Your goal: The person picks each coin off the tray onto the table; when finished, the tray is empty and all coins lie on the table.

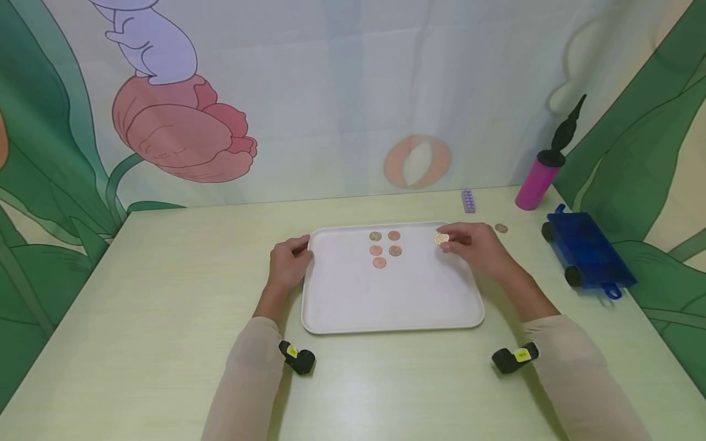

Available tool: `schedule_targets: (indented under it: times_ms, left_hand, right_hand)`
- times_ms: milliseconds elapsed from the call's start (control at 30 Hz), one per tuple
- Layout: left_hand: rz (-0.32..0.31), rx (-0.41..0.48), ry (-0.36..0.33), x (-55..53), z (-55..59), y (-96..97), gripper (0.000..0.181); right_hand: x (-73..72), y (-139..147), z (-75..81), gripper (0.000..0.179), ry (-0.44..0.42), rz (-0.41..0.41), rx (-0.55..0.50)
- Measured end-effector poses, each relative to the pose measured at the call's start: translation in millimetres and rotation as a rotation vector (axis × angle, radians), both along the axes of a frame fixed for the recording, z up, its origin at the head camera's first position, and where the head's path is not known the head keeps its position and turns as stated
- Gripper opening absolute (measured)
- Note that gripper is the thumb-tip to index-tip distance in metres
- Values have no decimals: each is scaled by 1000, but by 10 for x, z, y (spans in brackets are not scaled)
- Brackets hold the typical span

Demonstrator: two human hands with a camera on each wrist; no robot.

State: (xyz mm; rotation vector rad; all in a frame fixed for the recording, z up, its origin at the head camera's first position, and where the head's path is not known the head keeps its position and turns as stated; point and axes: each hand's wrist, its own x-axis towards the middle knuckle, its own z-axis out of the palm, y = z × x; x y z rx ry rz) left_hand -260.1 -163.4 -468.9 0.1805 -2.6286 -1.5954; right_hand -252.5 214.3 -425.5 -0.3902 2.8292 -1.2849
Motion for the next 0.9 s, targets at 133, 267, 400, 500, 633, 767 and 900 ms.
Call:
schedule_targets:
  times_ms: [133, 267, 400, 500, 633, 767, 900]
  left_hand:
    - [-2, 2, 10, -2, -6, -10, 44]
    - [-1, 7, 19, 1, -8, -15, 43]
    - [-1, 1, 26, 5, -4, -5, 43]
    - [-1, -3, 26, 5, -4, -1, 43]
    - [-4, 3, 21, 0, -7, 0, 43]
    - [-8, 4, 17, -3, -6, 4, 44]
    - [-5, -2, 20, -2, -6, 7, 43]
  right_hand:
    - [25, 140, 24, 39, -27, -47, -5]
    - [53, 268, 24, 40, -56, -92, 13]
    - [76, 399, -15, 41, -73, -130, 52]
    - [77, 501, -68, 40, -61, -139, 73]
    - [66, 619, -150, 40, -50, -135, 119]
    - [59, 688, -223, 38, -80, -156, 174]
    - [37, 682, -272, 33, -48, -152, 199]
